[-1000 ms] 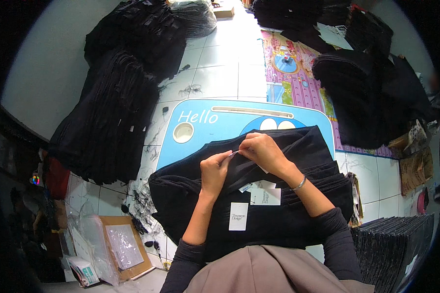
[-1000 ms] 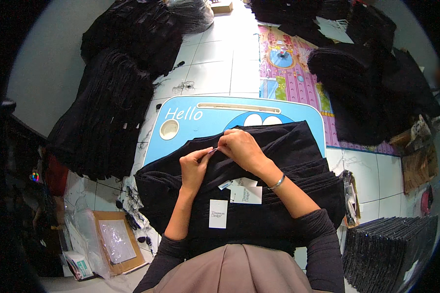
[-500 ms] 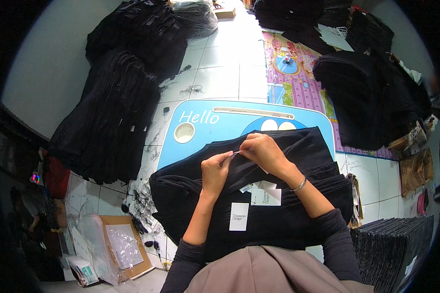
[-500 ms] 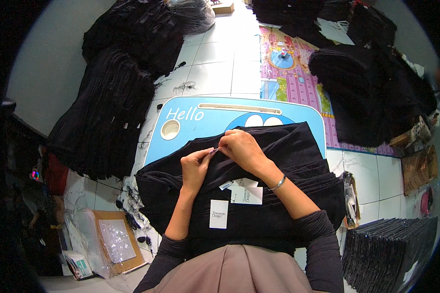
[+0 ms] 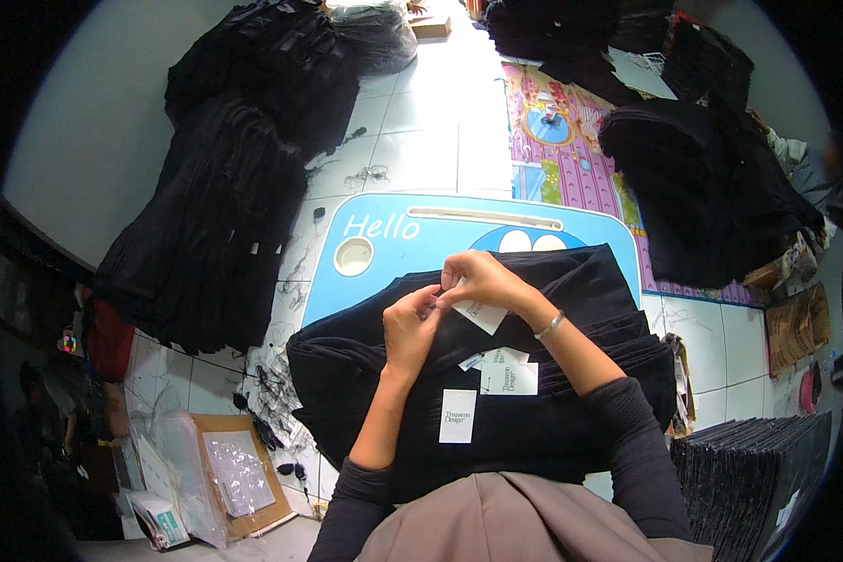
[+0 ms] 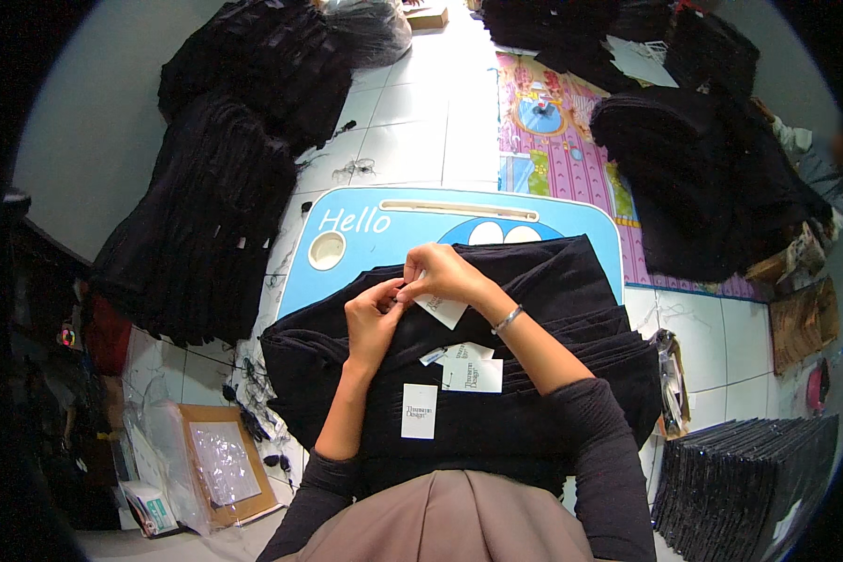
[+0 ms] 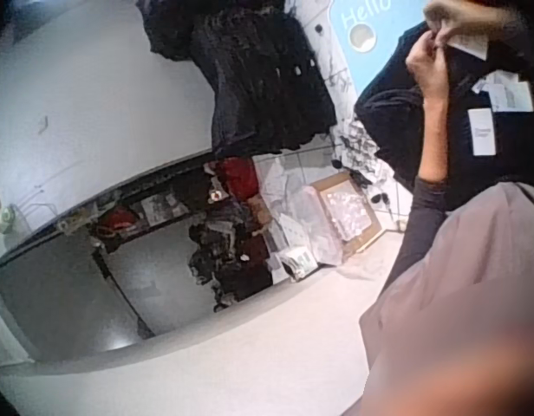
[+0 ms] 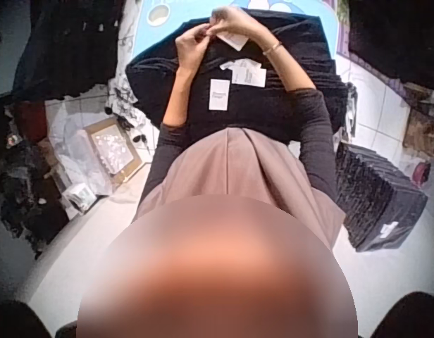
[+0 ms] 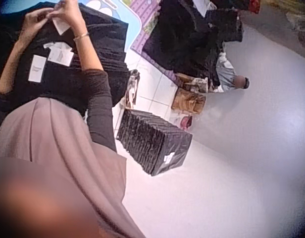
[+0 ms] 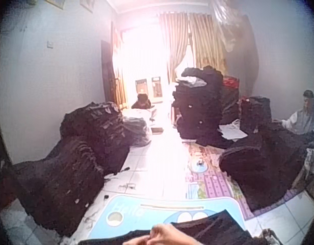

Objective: The person attaches multiple white tags to a black garment, then folds the garment neatly and places it into a clear plastic bag. The process is repeated for several garments.

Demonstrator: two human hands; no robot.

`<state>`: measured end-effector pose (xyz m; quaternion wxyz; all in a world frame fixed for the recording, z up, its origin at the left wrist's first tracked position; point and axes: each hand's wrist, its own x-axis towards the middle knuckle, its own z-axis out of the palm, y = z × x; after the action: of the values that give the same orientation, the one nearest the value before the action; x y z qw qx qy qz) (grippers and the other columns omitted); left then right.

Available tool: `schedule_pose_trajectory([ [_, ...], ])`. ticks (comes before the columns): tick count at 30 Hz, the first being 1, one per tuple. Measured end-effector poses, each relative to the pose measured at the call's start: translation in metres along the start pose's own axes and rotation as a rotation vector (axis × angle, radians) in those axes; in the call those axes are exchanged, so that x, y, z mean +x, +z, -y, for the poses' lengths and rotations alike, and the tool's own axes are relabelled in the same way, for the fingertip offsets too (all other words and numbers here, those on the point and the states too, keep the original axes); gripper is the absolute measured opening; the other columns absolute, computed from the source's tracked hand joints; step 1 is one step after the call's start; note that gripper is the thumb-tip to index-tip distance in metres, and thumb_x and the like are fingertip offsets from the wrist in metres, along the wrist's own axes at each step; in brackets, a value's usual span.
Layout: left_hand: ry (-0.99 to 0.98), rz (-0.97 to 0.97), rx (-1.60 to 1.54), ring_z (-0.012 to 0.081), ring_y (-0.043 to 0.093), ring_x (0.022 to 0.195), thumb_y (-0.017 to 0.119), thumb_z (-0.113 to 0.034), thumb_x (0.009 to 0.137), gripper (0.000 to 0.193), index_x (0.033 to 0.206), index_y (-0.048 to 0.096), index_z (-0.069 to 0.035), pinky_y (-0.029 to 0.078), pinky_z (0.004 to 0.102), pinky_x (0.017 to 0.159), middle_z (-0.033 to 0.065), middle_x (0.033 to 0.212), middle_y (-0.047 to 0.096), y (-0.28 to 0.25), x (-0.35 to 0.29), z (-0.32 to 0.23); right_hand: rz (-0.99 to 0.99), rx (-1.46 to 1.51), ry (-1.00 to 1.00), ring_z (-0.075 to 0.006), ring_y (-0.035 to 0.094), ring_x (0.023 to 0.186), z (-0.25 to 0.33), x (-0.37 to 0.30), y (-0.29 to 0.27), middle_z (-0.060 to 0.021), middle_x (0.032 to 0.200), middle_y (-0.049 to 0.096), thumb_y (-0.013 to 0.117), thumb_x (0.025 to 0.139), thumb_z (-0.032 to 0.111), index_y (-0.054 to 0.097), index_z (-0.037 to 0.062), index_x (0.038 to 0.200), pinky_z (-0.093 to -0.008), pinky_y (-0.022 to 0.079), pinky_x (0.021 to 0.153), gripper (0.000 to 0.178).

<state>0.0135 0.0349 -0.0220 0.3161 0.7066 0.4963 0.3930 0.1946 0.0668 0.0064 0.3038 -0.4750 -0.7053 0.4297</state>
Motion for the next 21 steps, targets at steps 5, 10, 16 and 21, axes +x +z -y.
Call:
schedule_pose_trajectory([
  [5, -0.039, 0.045, -0.088, 0.0124, 0.069, 0.075, 0.069, 0.001, 0.082, 0.020, 0.102, 0.071, 0.002, 0.054, 0.0254, 0.070, 0.0094, 0.083, 0.073, -0.009, -0.001, 0.002, -0.054, 0.011, 0.162, -0.0116, 0.061, 0.064, -0.008, -0.003, 0.012, -0.0075, 0.073, 0.066, 0.085, 0.069, 0.025, 0.063, 0.0015, 0.090, -0.0258, 0.047, 0.056, 0.038],
  [10, 0.073, 0.096, 0.156, 0.0177, 0.067, 0.072, 0.068, -0.004, 0.084, 0.011, 0.094, 0.071, 0.001, 0.052, 0.0304, 0.066, 0.0119, 0.085, 0.070, -0.012, -0.001, 0.003, -0.236, 0.064, -0.027, -0.0105, 0.057, 0.065, -0.009, -0.020, 0.030, -0.0037, 0.069, 0.060, 0.085, 0.071, 0.024, 0.064, 0.0002, 0.092, -0.0262, 0.047, 0.059, 0.038],
  [16, 0.239, 0.005, 0.129, 0.0273, 0.067, 0.078, 0.066, -0.005, 0.085, 0.013, 0.097, 0.068, 0.001, 0.052, 0.0339, 0.070, 0.0141, 0.088, 0.069, -0.006, 0.000, -0.002, -0.258, 0.041, 0.032, -0.0091, 0.061, 0.066, -0.011, -0.029, 0.017, -0.0032, 0.069, 0.064, 0.082, 0.075, 0.022, 0.066, -0.0003, 0.087, -0.0257, 0.049, 0.061, 0.030],
  [21, 0.213, 0.008, 0.139, 0.0242, 0.069, 0.081, 0.064, -0.003, 0.087, 0.014, 0.100, 0.067, 0.002, 0.053, 0.0308, 0.073, 0.0140, 0.089, 0.070, -0.007, -0.001, -0.001, -0.205, 0.189, -0.071, -0.0068, 0.055, 0.067, -0.007, -0.026, 0.026, -0.0011, 0.072, 0.061, 0.079, 0.078, 0.018, 0.067, 0.0006, 0.091, -0.0233, 0.046, 0.061, 0.025],
])
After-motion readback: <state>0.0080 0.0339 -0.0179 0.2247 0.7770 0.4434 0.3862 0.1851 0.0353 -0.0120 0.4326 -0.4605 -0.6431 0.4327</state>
